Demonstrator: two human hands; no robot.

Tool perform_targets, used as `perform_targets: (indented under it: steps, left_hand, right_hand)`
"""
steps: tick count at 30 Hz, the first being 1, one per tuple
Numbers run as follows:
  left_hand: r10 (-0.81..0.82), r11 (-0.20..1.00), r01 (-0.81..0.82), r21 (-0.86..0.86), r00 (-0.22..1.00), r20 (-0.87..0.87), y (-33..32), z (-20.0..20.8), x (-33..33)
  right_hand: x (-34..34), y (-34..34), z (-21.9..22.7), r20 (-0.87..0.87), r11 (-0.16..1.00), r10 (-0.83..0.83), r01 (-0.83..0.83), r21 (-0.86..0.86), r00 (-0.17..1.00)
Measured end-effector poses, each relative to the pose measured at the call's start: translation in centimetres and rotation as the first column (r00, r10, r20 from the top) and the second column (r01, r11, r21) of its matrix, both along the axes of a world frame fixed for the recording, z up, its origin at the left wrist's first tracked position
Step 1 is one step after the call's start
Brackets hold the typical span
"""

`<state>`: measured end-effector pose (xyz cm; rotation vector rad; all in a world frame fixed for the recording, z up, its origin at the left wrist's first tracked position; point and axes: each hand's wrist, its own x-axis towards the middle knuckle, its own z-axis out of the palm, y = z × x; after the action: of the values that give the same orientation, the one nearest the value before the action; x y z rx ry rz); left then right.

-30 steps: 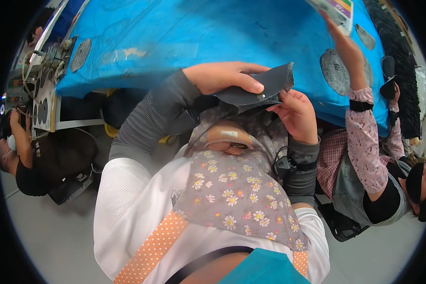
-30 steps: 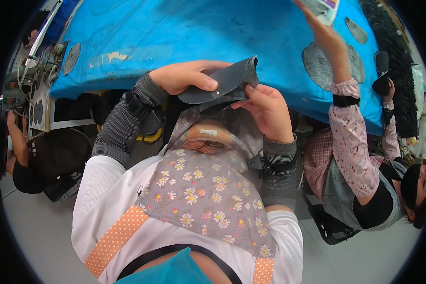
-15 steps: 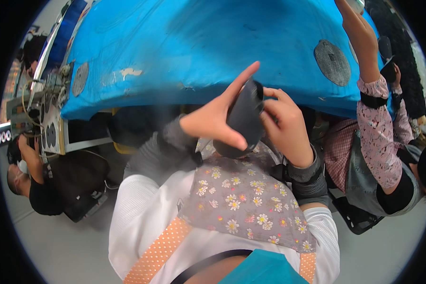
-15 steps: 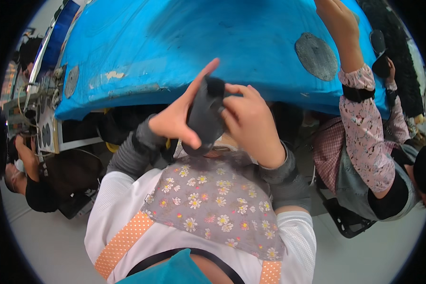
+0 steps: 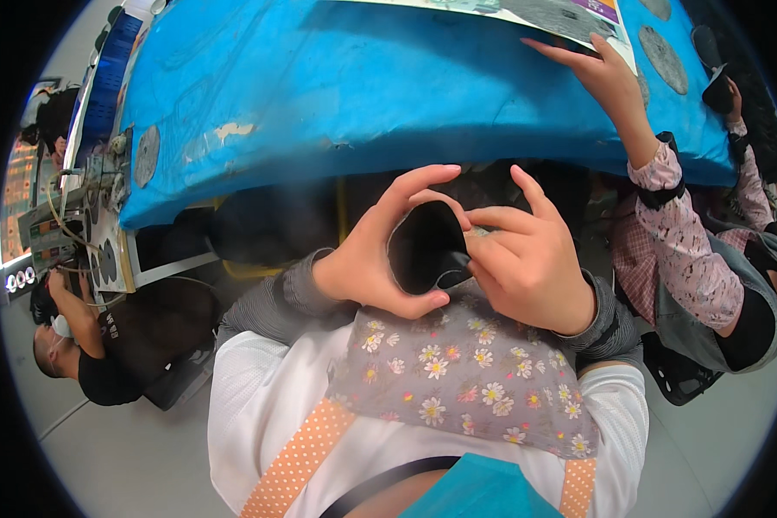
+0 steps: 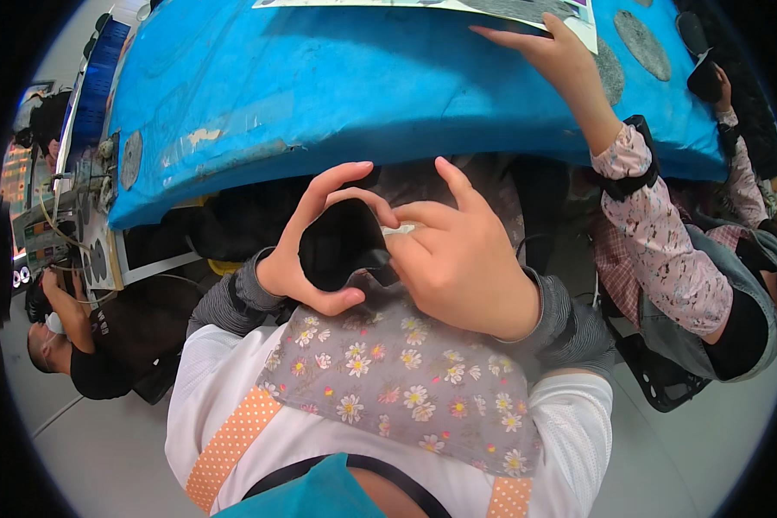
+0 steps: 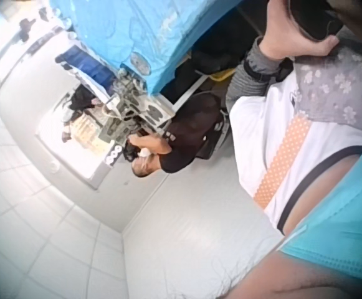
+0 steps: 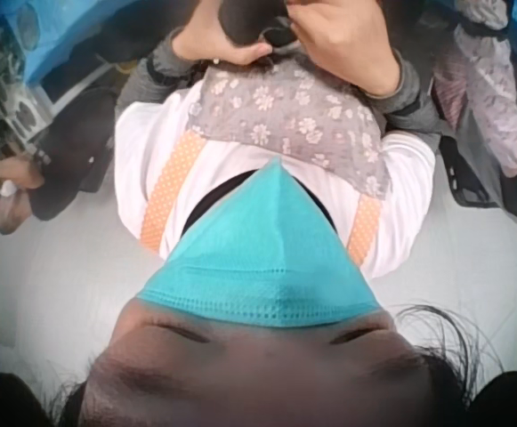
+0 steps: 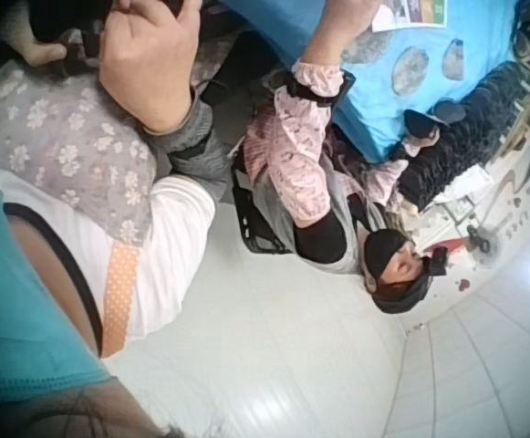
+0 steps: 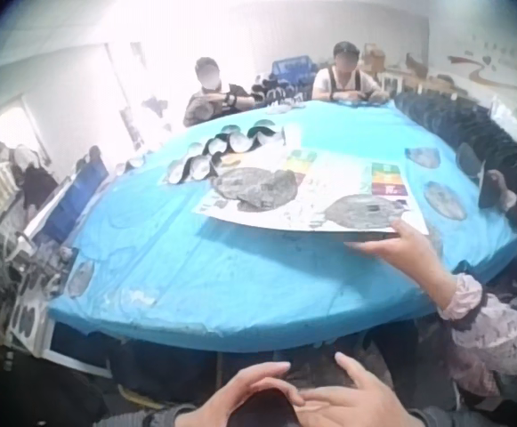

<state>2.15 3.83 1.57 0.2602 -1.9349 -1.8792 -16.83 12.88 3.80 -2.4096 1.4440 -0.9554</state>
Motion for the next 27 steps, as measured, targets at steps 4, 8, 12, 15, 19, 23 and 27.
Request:
perform_targets:
  steps: [4,8,12,15,19,23,27]
  left_hand:
    - [-0.024,0.994,0.027,-0.102,0.999,0.031,0.7,0.0,0.1]
    - [0.033,0.994,-0.048,0.099,0.989,0.144,0.4,-2.2,1.2]
    - [-0.016,0.987,0.019,0.158,1.0,-0.018,0.9,-1.8,0.8]
    - [-0.125,0.966,0.114,0.232,0.992,0.034,0.3,-1.2,0.3]
    - [-0.183,0.941,0.155,0.301,0.981,0.067,0.0,-1.6,0.5]
    - [-0.216,0.973,0.216,0.082,0.976,0.0,-0.5,-2.9,0.5]
    - [-0.05,0.943,0.055,0.33,0.998,-0.023,0.0,-3.7,0.3]
  right_hand:
    - [0.0,1.4,-0.2,-0.01,0.998,0.041,-0.041,-0.054,0.999]
    - [0.7,3.0,-0.7,0.028,0.991,0.109,-0.106,-0.079,0.994]
    - [-0.3,1.9,-0.6,0.157,0.994,0.089,-0.097,0.041,0.984]
    - [-1.2,0.2,-1.4,0.214,0.996,0.06,-0.073,0.058,0.975]
    - [-2.0,0.2,-1.4,0.177,0.992,0.067,-0.085,0.094,0.982]
    - [-1.9,0.5,-1.0,0.156,0.988,0.088,-0.106,0.111,0.984]
    - [-1.0,0.2,-2.4,0.169,0.981,0.105,-0.13,0.144,0.98]
